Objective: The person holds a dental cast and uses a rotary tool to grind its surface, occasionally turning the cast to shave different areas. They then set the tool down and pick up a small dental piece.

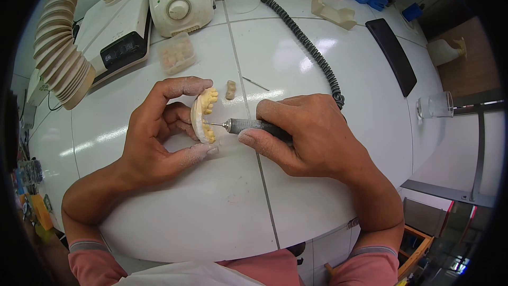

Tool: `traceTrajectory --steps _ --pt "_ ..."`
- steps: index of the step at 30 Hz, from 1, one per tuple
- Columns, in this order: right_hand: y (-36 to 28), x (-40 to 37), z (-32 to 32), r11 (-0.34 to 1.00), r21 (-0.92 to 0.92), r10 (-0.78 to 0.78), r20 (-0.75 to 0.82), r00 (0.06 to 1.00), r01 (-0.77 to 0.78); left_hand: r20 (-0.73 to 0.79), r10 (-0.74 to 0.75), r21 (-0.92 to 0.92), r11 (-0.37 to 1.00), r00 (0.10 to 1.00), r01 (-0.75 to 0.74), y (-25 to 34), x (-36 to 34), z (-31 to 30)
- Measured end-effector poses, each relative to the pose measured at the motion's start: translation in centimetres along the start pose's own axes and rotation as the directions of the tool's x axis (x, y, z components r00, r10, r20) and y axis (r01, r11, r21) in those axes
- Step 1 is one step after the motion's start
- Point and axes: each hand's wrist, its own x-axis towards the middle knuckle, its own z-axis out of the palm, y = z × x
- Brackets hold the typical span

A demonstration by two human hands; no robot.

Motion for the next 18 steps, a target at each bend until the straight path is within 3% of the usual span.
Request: traceTrajectory --steps 11,18 --pt "-0.44 -0.09 0.48 0.999 0.04 0.016 -0.067 0.998 -0.013 0.021 0.113 0.089 0.989 0.993 -0.114 -0.68 0.05 -0.28" --pt "-0.66 -0.19 0.44 0.999 -0.008 0.039 -0.049 0.998 -0.039 -0.005 0.113 0.104 0.988 0.994 -0.112 -0.52 0.02 -0.15"
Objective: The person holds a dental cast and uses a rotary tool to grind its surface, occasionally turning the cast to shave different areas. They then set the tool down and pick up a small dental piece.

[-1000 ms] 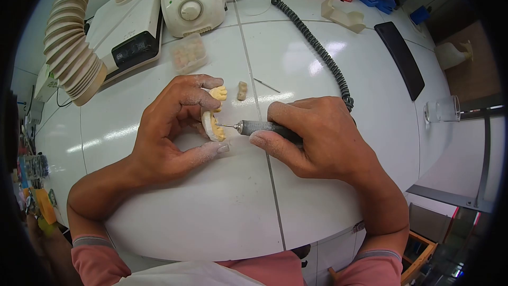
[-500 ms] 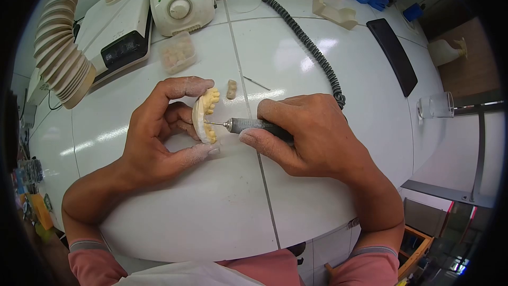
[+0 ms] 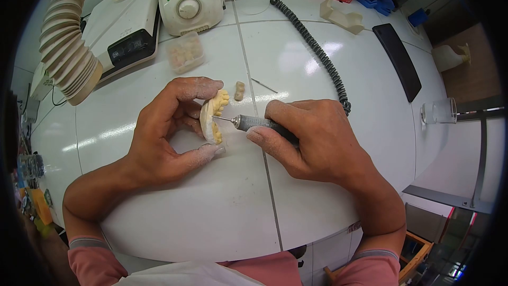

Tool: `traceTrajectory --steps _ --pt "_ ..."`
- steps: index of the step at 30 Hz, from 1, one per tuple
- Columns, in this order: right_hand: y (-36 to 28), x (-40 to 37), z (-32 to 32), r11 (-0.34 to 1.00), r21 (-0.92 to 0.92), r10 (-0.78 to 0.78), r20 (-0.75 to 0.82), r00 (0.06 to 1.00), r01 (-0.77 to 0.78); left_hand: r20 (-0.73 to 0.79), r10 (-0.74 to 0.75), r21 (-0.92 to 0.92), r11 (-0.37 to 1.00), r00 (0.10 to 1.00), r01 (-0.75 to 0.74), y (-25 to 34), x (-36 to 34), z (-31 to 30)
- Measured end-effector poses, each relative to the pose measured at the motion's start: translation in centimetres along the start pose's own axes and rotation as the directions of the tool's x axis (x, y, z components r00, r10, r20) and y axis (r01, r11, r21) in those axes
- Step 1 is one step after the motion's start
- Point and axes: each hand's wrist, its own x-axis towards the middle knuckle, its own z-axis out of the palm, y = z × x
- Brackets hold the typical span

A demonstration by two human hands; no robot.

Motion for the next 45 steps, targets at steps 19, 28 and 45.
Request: traceTrajectory --steps 19,28,45 --pt "-0.25 0.05 0.28 0.999 -0.048 -0.014 -0.004 1.0 0.014 0.001 -0.009 0.028 1.0 1.0 0.009 0.46 0.08 -0.11" --pt "-0.21 0.05 0.41 0.997 -0.072 -0.016 0.004 1.0 0.017 -0.003 0.006 0.032 0.999 1.0 -0.006 0.46 0.17 -0.08" --pt "-0.16 0.13 0.27 0.997 -0.073 -0.018 0.018 1.0 0.019 -0.004 0.038 0.046 0.998 0.999 -0.038 0.12 0.11 -0.08"
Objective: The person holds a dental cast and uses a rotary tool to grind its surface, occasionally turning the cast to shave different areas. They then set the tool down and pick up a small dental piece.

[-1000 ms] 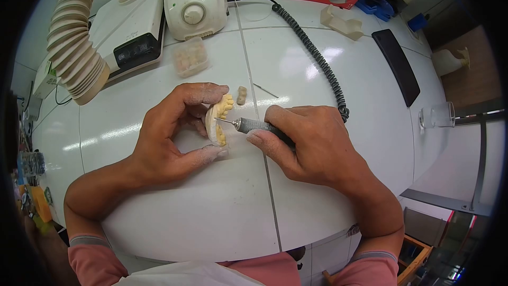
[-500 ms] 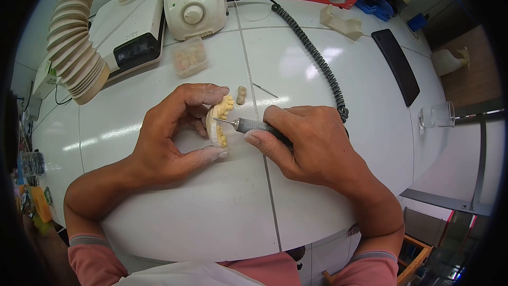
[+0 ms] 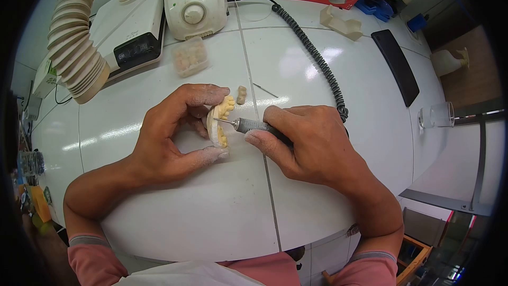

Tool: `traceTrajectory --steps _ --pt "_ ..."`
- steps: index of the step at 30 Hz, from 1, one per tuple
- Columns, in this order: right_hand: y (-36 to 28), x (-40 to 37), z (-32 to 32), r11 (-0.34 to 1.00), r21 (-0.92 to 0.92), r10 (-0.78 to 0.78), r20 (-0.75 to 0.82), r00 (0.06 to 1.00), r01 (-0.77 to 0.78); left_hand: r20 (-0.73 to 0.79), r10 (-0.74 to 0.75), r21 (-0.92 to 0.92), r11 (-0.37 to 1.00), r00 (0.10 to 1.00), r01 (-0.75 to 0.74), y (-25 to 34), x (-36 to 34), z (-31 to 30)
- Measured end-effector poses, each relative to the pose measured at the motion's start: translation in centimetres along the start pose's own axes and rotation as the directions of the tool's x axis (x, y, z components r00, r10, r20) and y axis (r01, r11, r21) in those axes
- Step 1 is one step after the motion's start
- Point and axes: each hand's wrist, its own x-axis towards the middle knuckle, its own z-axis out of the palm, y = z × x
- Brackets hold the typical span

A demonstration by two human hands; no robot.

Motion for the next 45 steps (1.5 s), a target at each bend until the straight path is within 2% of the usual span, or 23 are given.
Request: traceTrajectory --steps 45 --pt "0.01 0.04 0.0 1.0 -0.017 -0.027 0.001 1.0 0.027 0.013 0.011 0.019 1.0 1.0 -0.011 0.14 0.06 -0.11"
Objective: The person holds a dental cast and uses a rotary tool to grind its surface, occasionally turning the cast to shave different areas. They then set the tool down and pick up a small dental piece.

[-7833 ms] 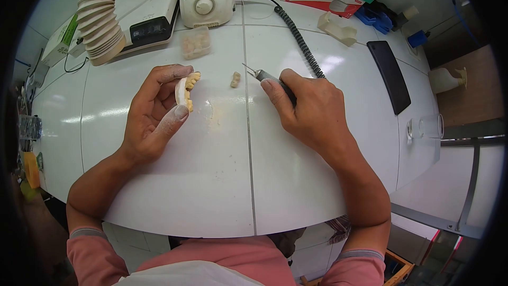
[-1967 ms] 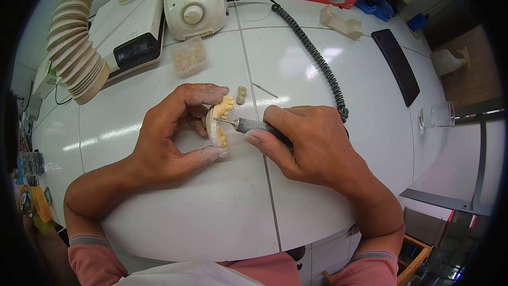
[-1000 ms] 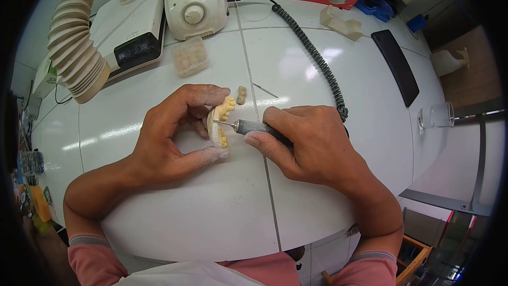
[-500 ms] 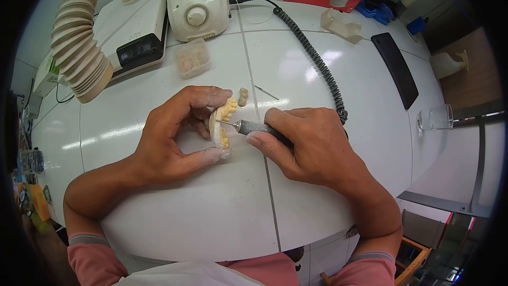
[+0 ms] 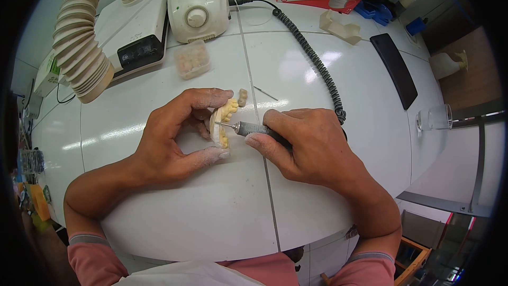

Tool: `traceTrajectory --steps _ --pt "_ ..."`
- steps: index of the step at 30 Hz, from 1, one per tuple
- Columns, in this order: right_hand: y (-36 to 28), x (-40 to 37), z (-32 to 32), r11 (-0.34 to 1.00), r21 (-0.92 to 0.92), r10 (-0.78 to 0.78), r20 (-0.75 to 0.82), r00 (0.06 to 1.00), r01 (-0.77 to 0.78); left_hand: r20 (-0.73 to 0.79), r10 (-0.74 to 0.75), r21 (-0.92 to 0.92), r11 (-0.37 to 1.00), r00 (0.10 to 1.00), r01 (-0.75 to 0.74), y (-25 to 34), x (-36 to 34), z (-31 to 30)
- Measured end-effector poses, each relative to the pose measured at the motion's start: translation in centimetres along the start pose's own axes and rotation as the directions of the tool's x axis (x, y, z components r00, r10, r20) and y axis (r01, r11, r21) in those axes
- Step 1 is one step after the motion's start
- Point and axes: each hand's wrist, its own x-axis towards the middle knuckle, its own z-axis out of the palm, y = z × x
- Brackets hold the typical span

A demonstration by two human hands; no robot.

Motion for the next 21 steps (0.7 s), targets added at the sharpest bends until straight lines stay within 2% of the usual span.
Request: traceTrajectory --steps 21 --pt "0.0 -0.11 0.0 1.0 -0.014 -0.026 0.001 1.0 0.026 0.004 0.016 0.009 1.0 1.0 -0.016 0.07 -0.03 -0.1"
